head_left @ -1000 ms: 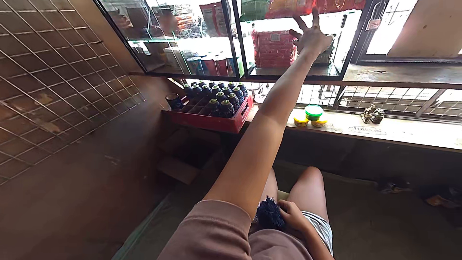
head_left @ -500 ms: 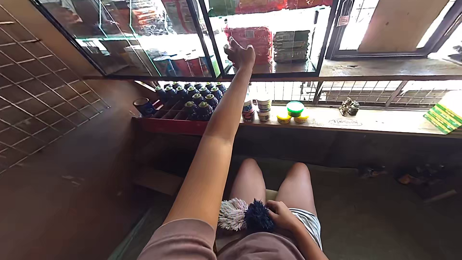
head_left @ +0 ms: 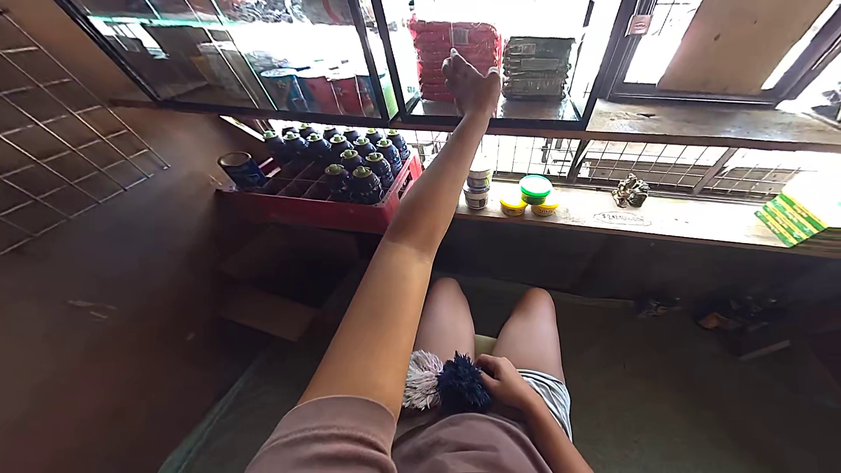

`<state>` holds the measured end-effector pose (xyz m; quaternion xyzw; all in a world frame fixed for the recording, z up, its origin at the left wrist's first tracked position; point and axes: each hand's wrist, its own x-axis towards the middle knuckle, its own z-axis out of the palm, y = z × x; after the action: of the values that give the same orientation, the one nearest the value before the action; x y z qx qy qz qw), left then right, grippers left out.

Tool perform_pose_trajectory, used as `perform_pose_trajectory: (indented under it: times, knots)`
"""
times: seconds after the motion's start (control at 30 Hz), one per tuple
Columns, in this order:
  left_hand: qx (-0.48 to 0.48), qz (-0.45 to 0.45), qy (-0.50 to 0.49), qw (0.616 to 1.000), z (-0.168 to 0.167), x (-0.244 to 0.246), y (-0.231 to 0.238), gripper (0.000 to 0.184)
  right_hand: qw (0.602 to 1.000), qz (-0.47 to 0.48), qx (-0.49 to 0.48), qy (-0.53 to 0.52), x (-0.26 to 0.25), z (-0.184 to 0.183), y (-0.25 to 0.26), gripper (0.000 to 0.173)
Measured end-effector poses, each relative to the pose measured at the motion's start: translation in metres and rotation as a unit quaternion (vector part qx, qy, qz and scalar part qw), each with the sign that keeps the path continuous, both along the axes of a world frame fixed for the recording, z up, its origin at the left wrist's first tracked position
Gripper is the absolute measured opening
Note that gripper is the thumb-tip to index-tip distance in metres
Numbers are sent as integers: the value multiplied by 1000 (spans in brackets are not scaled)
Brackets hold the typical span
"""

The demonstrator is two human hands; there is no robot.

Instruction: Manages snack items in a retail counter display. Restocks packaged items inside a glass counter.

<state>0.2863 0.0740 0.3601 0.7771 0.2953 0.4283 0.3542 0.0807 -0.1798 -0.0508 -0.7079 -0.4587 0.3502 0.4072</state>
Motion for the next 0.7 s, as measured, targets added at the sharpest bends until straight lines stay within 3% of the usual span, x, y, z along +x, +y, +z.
perform_pose_trajectory:
  times: [0.5,0.6,0.7]
  knots:
    - [-28,-125,-30,991,-14,13,-37,79,1000,-14,0,9,-1,4,-1,28]
    - [19,-212,-87,973,-42,5,-26,81,1000,3,-29,8,-3,9,-3,31]
    - [33,-349,-91,932,-100,-38,-11,71,998,43,-50,16,-3,12,-1,43]
